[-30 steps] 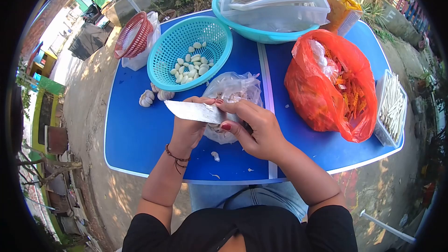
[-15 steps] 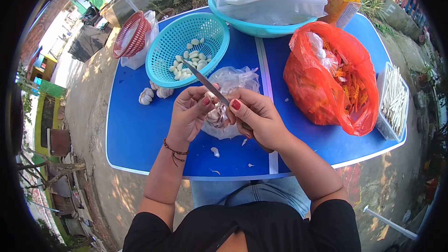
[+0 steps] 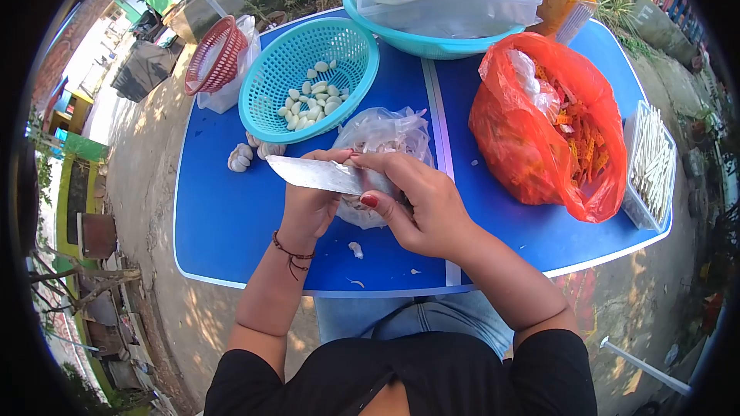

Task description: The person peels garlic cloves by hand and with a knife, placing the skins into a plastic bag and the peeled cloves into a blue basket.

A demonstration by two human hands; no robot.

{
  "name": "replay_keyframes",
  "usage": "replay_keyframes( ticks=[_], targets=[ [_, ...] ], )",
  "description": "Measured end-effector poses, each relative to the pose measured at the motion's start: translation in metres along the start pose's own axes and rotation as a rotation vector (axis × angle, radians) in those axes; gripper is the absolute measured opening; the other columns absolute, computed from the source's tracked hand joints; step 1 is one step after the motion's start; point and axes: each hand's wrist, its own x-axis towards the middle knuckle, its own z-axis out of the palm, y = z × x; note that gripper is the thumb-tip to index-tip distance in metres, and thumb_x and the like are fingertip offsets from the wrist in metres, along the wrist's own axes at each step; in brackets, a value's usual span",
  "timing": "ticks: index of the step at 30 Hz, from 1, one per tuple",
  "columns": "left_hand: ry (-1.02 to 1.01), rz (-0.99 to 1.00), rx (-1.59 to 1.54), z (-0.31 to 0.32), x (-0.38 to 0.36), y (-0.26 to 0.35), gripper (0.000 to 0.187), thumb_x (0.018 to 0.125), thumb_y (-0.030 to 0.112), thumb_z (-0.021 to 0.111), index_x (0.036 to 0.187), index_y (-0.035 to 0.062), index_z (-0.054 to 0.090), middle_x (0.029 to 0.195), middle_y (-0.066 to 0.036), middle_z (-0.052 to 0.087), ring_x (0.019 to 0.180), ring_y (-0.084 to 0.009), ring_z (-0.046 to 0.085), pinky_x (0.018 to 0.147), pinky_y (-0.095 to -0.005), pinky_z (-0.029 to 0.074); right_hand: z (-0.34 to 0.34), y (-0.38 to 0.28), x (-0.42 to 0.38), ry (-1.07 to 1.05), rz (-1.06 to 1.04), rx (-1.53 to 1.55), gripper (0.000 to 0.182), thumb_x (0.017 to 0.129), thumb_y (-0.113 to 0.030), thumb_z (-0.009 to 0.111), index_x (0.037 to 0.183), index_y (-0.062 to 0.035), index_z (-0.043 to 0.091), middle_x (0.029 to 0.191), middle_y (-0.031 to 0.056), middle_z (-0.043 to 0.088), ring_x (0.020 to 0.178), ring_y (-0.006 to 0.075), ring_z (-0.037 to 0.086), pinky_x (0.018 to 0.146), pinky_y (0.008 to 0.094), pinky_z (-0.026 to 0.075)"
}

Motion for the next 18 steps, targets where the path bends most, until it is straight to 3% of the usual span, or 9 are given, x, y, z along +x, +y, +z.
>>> replay_keyframes(
  ticks=[8,11,18],
  targets=[
    [0.033,0.011,0.140,0.010,-0.002,-0.004,0.023,0.081,-0.006,0.067,0.104,-0.0033,0.067,0.095,-0.011,0.070,0.087,-0.0161,0.068,0.075,-0.0263,0.055,-0.001,0.006,-0.001,-0.002,-0.027,-0.078,0.026,0.087,-0.010,0.063,0.110,0.0008,0.061,0.089,0.0136,0.062,0.072,0.0235,0.065,0.061,0.0302,0.049],
    [0.022,-0.016,0.108,0.007,-0.001,-0.004,0.025,0.081,-0.004,0.068,0.106,-0.0030,0.066,0.096,-0.012,0.070,0.087,-0.0163,0.068,0.075,-0.0263,0.056,0.000,0.008,-0.001,0.018,0.062,0.206,0.028,0.087,-0.011,0.062,0.113,0.0007,0.060,0.093,0.0139,0.064,0.073,0.0229,0.065,0.062,0.0297,0.049],
    [0.044,0.030,0.031,0.006,-0.002,-0.002,0.030,0.080,-0.002,0.071,0.109,-0.0034,0.065,0.102,-0.013,0.068,0.088,-0.0163,0.068,0.077,-0.0262,0.055,-0.001,0.000,0.000,-0.013,0.056,0.112,0.033,0.089,-0.013,0.061,0.120,-0.0021,0.057,0.103,0.0149,0.065,0.072,0.0214,0.064,0.062,0.0294,0.049]
  ],
)
